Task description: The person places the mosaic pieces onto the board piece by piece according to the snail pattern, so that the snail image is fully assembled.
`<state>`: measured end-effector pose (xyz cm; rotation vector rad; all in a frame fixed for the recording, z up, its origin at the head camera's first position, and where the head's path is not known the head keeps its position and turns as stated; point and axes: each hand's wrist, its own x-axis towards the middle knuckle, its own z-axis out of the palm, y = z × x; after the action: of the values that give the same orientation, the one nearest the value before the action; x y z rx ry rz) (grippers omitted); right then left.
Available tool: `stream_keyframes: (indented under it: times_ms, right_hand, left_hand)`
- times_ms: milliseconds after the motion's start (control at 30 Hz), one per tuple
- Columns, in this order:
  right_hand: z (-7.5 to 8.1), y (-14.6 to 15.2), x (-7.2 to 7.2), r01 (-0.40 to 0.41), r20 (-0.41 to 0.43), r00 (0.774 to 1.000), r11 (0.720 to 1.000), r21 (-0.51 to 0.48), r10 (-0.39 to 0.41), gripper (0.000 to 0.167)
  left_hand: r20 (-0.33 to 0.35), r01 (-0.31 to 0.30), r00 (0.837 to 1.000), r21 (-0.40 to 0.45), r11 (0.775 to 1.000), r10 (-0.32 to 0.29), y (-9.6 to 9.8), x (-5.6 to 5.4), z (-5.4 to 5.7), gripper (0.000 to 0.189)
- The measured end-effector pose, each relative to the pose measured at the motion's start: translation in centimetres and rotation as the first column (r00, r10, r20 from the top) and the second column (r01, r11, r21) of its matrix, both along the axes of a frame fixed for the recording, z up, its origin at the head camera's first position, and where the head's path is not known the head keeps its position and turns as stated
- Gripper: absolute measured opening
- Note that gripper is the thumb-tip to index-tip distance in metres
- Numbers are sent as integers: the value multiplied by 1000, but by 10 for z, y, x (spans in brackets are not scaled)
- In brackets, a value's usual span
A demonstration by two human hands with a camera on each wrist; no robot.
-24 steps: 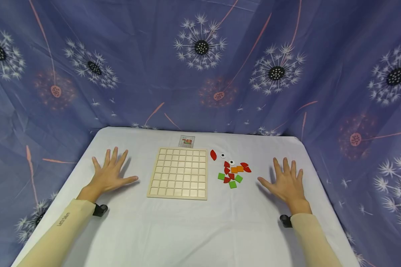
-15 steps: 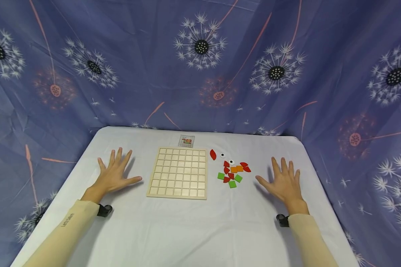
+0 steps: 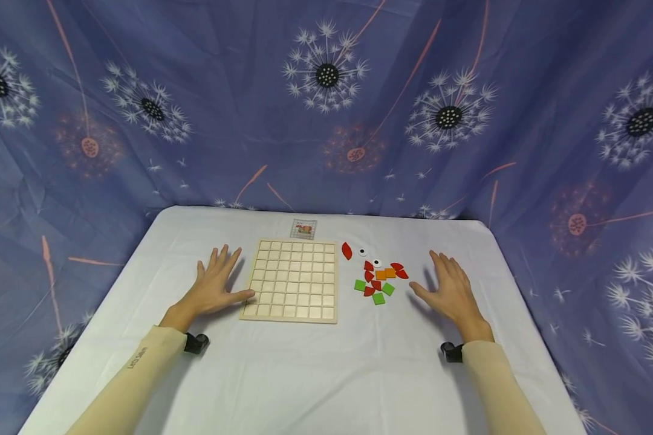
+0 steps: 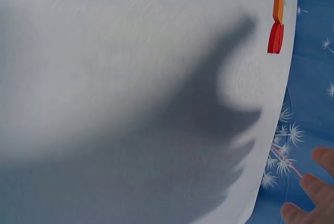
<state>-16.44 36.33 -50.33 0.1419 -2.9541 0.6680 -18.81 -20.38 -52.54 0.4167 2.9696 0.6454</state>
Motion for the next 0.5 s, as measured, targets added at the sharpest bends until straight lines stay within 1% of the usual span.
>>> stream_keyframes:
  times_ms: [133,200,333,500]
  right_hand:
    - [-4,-4,-5,-8,25,1000,999,-32,9,101]
    - [-8,-7,-7,-15,41,999,998,-54,18,102]
    - [-17,-12,-13,-23,81,996,996,-88,30,101]
    - [-24,-19,-20,-15,119,993,994,-104,27,90]
  left_hand:
    - [17,26,999,86,996,-27,11,-1,-3,118]
    - [29,33,999,109,994,-36,15,0,-5,118]
    - [47,53,997,115,992,-59,22,0,-5,117]
    - [49,79,995,106,991,-85,26,-6,-6,118]
